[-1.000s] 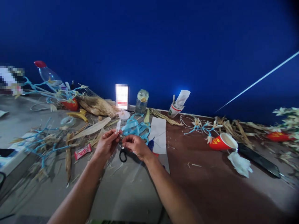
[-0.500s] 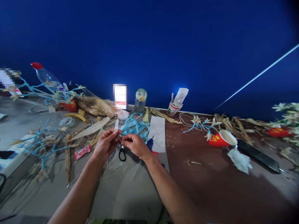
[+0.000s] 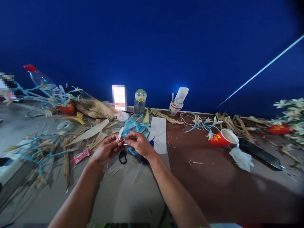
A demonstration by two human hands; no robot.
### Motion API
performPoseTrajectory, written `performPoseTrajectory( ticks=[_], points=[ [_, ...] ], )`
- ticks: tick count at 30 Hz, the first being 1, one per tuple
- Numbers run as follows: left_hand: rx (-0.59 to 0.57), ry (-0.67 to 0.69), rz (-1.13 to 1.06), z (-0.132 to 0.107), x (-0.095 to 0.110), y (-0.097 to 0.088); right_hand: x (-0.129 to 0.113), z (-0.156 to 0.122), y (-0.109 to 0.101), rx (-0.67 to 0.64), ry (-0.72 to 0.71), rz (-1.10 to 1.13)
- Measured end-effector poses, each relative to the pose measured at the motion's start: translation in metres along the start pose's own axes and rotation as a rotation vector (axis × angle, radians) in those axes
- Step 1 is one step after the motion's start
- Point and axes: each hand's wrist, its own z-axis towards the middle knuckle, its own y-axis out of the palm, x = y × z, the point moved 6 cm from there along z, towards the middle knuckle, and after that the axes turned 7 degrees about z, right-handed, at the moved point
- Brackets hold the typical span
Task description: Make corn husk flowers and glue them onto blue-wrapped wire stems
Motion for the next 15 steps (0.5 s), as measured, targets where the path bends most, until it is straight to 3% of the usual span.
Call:
performPoseTrajectory(
  ticks=[8, 15],
  points=[
    [-0.041, -0.031, 0.010, -0.0018, -0.0015, 0.0030, -0.0026, -0.0016, 0.0023, -0.070, -0.007, 0.023],
    [0.000, -0.021, -0.001, -0.0018, 0.0013, 0.0025, -0.0026, -0.0018, 0.0004, -0.062, 0.031, 0.140]
  ],
)
